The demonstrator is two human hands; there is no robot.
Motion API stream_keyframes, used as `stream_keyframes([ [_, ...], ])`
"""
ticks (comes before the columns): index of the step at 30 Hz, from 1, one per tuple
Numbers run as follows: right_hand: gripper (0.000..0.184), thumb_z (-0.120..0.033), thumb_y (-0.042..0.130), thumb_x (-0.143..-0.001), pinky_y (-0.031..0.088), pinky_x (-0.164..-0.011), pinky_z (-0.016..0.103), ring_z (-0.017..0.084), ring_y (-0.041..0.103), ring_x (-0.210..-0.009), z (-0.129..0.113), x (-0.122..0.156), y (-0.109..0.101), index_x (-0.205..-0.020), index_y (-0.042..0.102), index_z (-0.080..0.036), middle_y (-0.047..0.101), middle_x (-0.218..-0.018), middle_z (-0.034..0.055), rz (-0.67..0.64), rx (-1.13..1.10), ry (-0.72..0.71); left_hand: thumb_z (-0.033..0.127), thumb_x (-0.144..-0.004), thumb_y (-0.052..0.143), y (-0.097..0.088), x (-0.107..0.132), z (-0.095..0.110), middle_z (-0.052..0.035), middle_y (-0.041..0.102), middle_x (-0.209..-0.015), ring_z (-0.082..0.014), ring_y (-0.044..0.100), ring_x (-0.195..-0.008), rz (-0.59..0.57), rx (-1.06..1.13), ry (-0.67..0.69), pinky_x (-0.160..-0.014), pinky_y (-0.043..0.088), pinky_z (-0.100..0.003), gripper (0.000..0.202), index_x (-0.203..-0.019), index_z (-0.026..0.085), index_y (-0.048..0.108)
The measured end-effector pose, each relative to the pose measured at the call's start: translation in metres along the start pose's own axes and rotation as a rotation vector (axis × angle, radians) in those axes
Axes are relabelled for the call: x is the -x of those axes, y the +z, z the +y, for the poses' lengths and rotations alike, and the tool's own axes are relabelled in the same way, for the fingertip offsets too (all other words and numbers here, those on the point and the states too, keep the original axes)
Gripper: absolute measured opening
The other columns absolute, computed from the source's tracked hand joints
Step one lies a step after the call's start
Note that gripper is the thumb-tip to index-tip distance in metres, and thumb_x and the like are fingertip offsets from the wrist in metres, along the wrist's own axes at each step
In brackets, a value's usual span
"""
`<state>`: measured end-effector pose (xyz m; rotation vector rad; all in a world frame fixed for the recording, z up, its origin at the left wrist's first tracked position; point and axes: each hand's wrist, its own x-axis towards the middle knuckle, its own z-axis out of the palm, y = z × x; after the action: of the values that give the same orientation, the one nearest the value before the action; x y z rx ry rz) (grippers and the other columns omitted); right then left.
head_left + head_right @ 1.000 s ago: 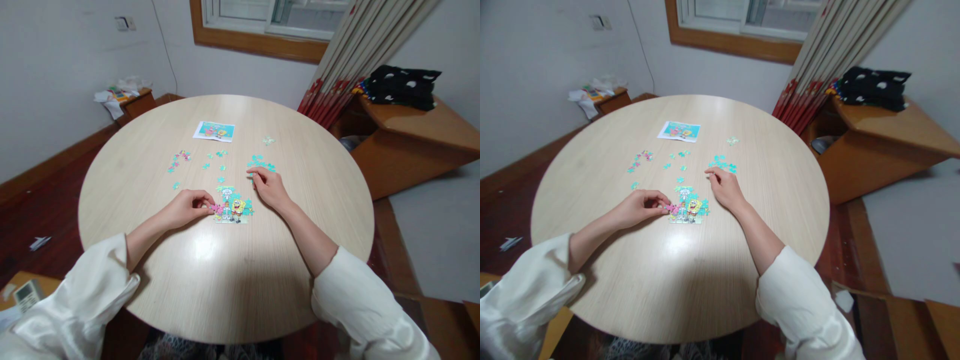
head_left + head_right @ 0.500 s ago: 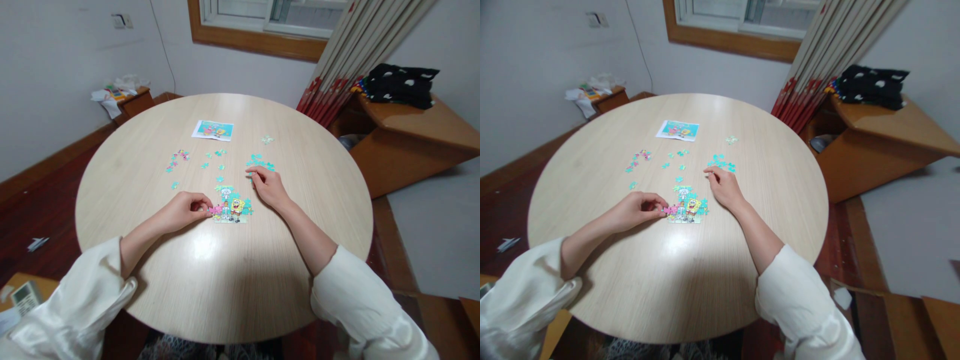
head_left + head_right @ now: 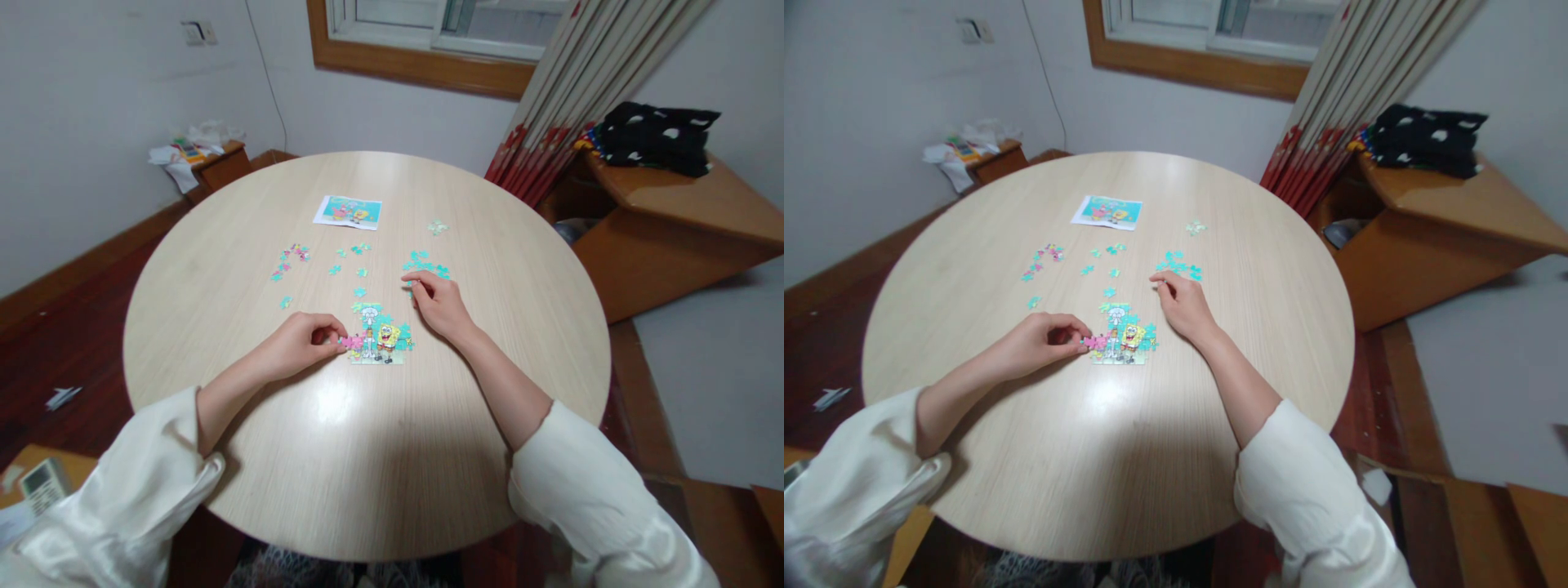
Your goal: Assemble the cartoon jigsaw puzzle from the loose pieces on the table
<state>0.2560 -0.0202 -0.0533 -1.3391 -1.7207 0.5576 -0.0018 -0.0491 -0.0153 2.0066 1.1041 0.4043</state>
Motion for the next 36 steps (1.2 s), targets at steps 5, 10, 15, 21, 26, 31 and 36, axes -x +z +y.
stream_keyframes([
  [5, 0.029, -0.033, 0.044, -0.089, 0.049, -0.07, 0.032, 0.014, 0.058, -0.065, -0.0002, 0.0, 0.0004, -0.093, 0.068, -0.019, 0.065, -0.074, 0.0022, -0.001, -0.002, 0.002, 0.035, -0.079, 0.06, 0.0004, 0.0007, 0.001, 0.0026, 0.049, -0.057, -0.01, 0.04, -0.053, 0.004, 0.001, -0.006, -0.051, 0.031, -0.023, 0.022, -0.081, 0.015, 0.067],
  [10, 0.029, -0.031, 0.043, -0.088, 0.049, -0.069, 0.032, 0.014, 0.057, -0.063, 0.0, 0.0002, 0.0004, -0.093, 0.068, -0.018, 0.063, -0.072, 0.0018, -0.005, 0.004, 0.009, 0.033, -0.079, 0.059, 0.0018, 0.0003, -0.0011, 0.002, 0.052, -0.059, -0.0101, 0.042, -0.054, 0.005, -0.01, 0.001, -0.052, 0.032, -0.023, 0.02, -0.083, 0.015, 0.067],
  [15, 0.028, -0.032, 0.044, -0.089, 0.049, -0.071, 0.032, 0.014, 0.058, -0.066, -0.0001, 0.0003, 0.0001, -0.094, 0.069, -0.019, 0.065, -0.077, 0.0027, -0.005, 0.006, 0.004, 0.031, -0.08, 0.059, 0.0043, -0.0009, -0.0048, 0.0017, 0.053, -0.06, -0.0101, 0.043, -0.054, 0.015, -0.045, 0.034, -0.054, 0.035, -0.024, 0.018, -0.082, 0.015, 0.067],
  [21, 0.028, -0.032, 0.044, -0.089, 0.05, -0.074, 0.034, 0.015, 0.06, -0.069, -0.0001, 0.0001, 0.0001, -0.093, 0.069, -0.018, 0.066, -0.079, 0.0036, -0.01, 0.004, 0.004, 0.03, -0.08, 0.058, 0.0053, -0.0013, -0.0065, 0.0006, 0.055, -0.062, -0.0101, 0.044, -0.055, 0.02, -0.076, 0.062, -0.056, 0.036, -0.024, 0.018, -0.083, 0.015, 0.067],
  [26, 0.028, -0.031, 0.044, -0.089, 0.05, -0.074, 0.033, 0.014, 0.06, -0.069, 0.0017, 0.0004, 0.0007, -0.094, 0.068, -0.018, 0.066, -0.078, 0.0027, -0.002, -0.004, -0.01, 0.032, -0.08, 0.058, 0.004, -0.0007, -0.0039, 0.0004, 0.055, -0.063, -0.01, 0.045, -0.056, -0.006, -0.076, 0.071, -0.055, 0.035, -0.024, 0.02, -0.083, 0.014, 0.067],
  [31, 0.028, -0.027, 0.043, -0.088, 0.049, -0.073, 0.033, 0.014, 0.06, -0.068, 0.0029, 0.0003, 0.0017, -0.094, 0.068, -0.017, 0.066, -0.077, 0.0028, 0.009, -0.003, -0.01, 0.036, -0.084, 0.052, 0.0007, -0.0001, 0.0013, -0.0003, 0.055, -0.063, -0.0109, 0.044, -0.057, -0.008, -0.053, 0.032, -0.054, 0.034, -0.023, 0.026, -0.085, 0.014, 0.068],
  [36, 0.028, -0.026, 0.042, -0.087, 0.049, -0.071, 0.033, 0.014, 0.06, -0.068, 0.0023, 0.0001, 0.0016, -0.093, 0.068, -0.017, 0.067, -0.078, 0.0032, 0.006, 0.0, -0.017, 0.028, -0.082, 0.051, 0.0012, -0.0003, 0.0004, -0.0007, 0.056, -0.063, -0.0112, 0.045, -0.058, 0.039, -0.032, 0.026, -0.054, 0.035, -0.023, 0.02, -0.08, 0.014, 0.066],
])
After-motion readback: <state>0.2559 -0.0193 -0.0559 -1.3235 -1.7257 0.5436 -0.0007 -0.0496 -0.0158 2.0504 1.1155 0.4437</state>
